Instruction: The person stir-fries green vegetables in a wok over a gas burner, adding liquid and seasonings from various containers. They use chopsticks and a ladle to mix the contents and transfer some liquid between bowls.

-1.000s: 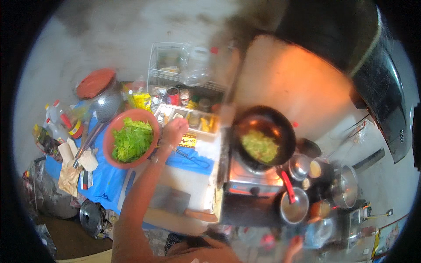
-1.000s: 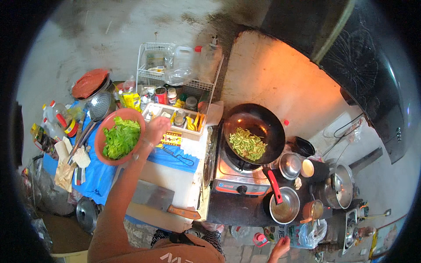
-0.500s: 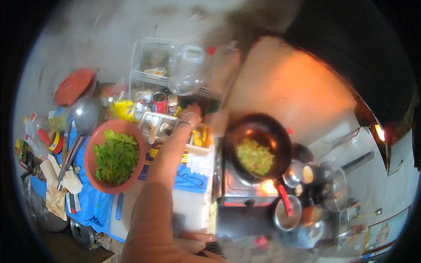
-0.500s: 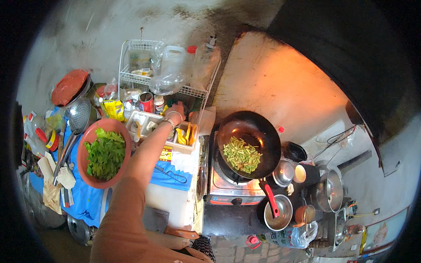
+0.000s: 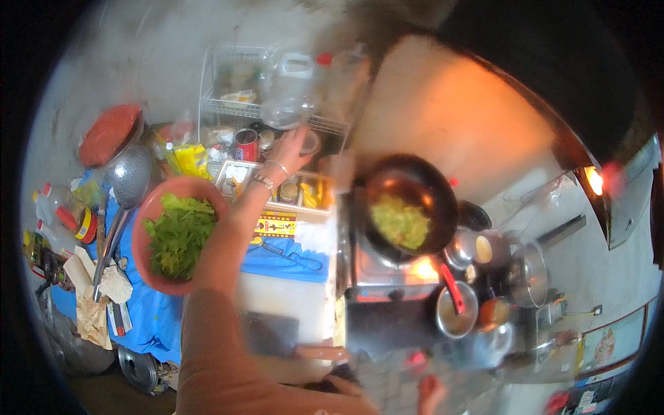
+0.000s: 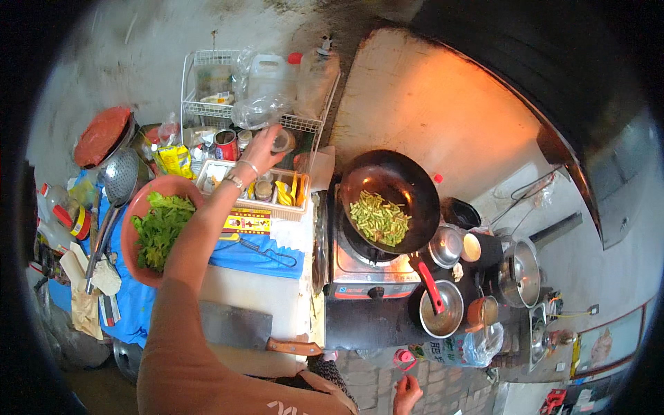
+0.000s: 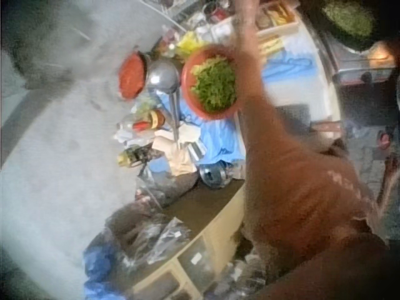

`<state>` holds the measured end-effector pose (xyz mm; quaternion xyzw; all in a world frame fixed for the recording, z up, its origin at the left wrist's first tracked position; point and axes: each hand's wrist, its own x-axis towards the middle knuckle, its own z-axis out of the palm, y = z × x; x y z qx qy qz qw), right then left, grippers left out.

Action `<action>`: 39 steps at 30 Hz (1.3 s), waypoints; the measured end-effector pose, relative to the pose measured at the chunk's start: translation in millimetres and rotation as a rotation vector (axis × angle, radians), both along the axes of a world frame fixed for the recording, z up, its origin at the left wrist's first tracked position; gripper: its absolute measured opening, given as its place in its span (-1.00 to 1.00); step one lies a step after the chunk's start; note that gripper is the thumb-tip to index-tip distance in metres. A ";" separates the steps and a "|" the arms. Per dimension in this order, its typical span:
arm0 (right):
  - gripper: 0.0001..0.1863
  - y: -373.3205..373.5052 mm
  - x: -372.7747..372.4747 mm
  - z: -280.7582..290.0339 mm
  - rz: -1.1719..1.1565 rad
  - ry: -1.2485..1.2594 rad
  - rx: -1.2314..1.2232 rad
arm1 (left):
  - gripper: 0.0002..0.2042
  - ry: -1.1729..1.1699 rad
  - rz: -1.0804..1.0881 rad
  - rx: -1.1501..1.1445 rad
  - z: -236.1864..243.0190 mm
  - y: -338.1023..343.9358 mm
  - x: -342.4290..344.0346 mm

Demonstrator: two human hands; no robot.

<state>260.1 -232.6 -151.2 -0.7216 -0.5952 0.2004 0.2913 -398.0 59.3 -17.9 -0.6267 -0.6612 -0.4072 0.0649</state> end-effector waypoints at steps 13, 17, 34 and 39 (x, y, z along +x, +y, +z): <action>-0.53 136.8 -218.3 230.1 0.861 0.157 0.238 | -0.18 -0.094 -0.397 -0.282 64.1 -181.5 195.3; -0.30 139.9 -234.3 251.7 1.056 -0.293 0.280 | -0.19 0.135 -0.491 -0.165 71.3 -200.5 255.4; -0.52 162.2 -229.2 236.3 1.404 0.086 0.029 | -0.43 -0.405 -0.489 -0.218 42.5 -228.0 248.6; -0.30 164.8 -245.3 226.2 1.471 0.114 0.194 | -0.43 -0.312 -0.607 -0.255 48.3 -207.1 215.5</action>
